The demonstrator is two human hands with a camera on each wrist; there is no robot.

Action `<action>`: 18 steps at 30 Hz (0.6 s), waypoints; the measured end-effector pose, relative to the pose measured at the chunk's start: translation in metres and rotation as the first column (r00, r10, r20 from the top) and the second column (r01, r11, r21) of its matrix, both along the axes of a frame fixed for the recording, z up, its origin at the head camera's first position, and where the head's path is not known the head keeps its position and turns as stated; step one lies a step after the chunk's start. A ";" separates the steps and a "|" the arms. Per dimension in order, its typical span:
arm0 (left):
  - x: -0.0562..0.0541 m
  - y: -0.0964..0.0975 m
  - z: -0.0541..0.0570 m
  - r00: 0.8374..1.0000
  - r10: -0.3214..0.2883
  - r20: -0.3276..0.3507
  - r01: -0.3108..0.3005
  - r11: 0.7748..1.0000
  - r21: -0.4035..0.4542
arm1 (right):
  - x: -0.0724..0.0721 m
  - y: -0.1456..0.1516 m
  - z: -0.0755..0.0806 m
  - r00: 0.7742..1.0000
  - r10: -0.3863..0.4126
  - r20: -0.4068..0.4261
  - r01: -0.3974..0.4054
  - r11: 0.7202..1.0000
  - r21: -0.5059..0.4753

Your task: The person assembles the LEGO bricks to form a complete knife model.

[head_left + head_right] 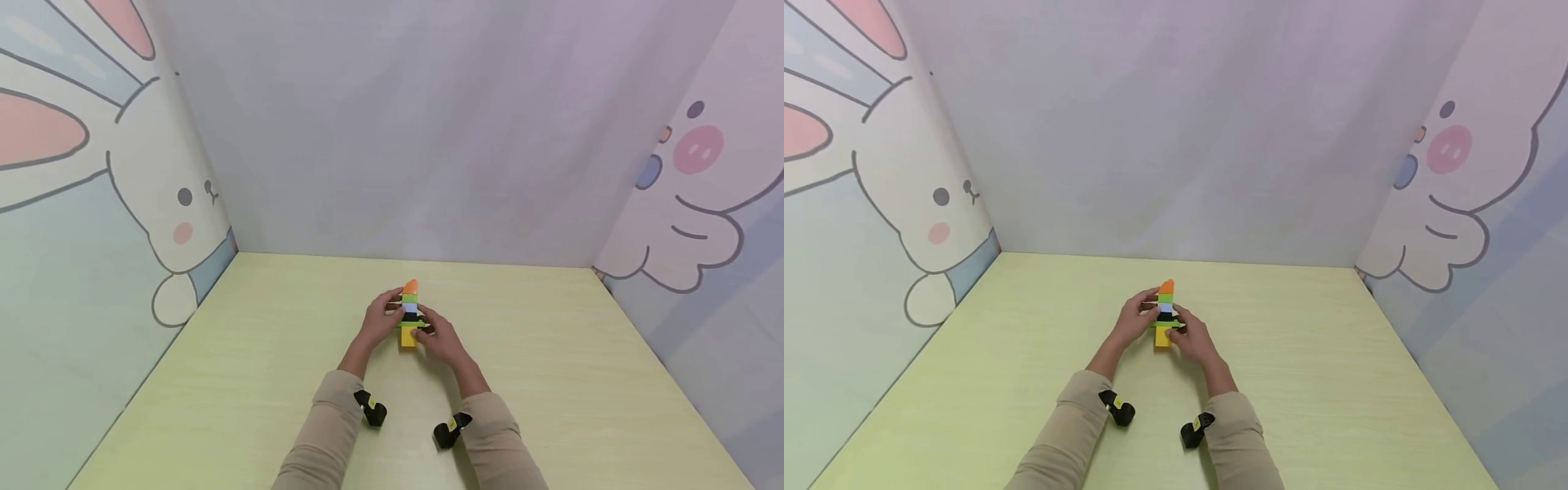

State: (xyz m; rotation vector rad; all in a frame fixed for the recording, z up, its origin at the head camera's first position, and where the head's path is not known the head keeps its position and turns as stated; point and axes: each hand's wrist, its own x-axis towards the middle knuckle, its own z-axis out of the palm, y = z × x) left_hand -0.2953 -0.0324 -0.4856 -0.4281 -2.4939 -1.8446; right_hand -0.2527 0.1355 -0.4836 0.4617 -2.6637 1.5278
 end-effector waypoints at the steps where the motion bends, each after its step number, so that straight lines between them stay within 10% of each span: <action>1: -0.001 0.000 -0.001 1.000 0.001 0.009 -0.001 1.000 -0.001 | -0.001 0.000 0.000 1.000 0.003 0.008 -0.003 1.000 -0.001; 18: -0.010 -0.004 -0.003 0.996 -0.036 0.085 0.035 0.999 0.006 | -0.008 0.002 0.000 1.000 0.010 0.024 -0.010 1.000 -0.011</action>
